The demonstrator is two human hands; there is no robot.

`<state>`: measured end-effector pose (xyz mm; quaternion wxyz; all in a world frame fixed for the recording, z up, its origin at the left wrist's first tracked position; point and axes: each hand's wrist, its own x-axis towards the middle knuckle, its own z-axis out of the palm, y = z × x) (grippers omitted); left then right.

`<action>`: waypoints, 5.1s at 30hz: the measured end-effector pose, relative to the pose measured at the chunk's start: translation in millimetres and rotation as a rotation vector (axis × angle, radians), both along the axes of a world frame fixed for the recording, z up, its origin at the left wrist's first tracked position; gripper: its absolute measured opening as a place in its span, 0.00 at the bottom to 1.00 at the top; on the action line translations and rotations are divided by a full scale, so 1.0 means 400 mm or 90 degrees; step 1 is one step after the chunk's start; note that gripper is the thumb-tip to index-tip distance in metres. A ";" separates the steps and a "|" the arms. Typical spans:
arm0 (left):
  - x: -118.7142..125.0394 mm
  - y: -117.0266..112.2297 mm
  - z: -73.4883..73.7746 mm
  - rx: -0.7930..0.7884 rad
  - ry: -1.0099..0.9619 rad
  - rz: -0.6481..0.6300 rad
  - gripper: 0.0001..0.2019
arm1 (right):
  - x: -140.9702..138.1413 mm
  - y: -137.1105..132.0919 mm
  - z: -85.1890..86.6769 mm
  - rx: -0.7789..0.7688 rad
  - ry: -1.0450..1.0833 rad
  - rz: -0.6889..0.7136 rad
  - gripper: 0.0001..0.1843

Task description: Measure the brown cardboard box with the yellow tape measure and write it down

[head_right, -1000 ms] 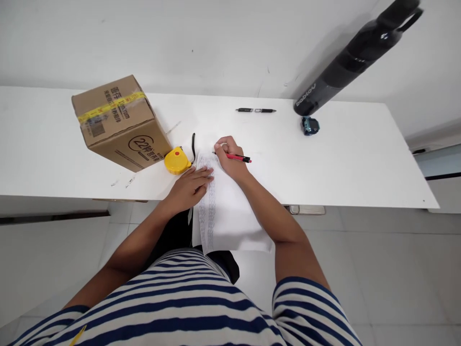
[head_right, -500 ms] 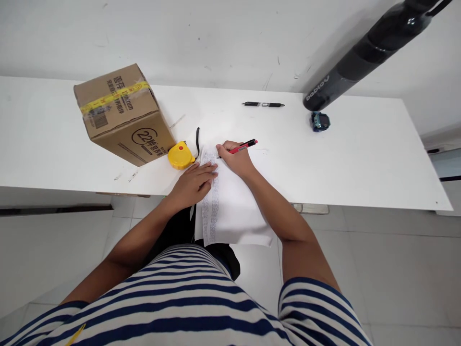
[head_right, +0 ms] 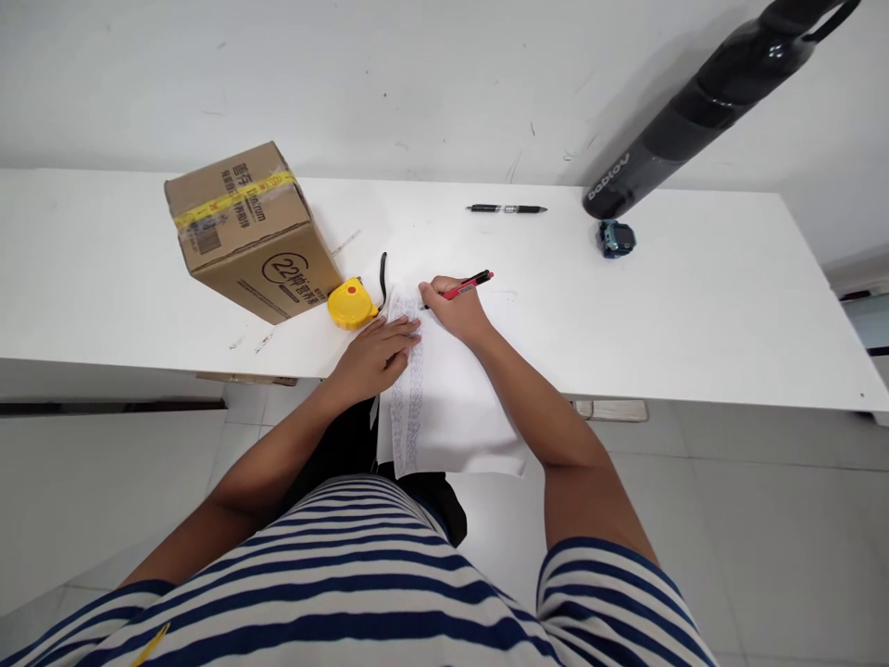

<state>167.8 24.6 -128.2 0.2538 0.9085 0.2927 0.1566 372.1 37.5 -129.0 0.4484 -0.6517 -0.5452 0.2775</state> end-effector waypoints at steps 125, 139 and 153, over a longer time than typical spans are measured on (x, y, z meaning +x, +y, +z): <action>-0.220 -0.024 0.279 0.206 -0.142 0.241 0.37 | -0.339 -0.286 0.125 0.203 0.413 -0.037 0.33; -0.302 0.139 0.298 0.342 0.094 0.270 0.32 | -0.205 -0.284 0.206 0.427 -0.022 -0.181 0.33; -0.381 -0.007 0.370 0.202 -0.065 0.127 0.29 | -0.262 -0.177 0.256 0.456 -0.081 0.064 0.40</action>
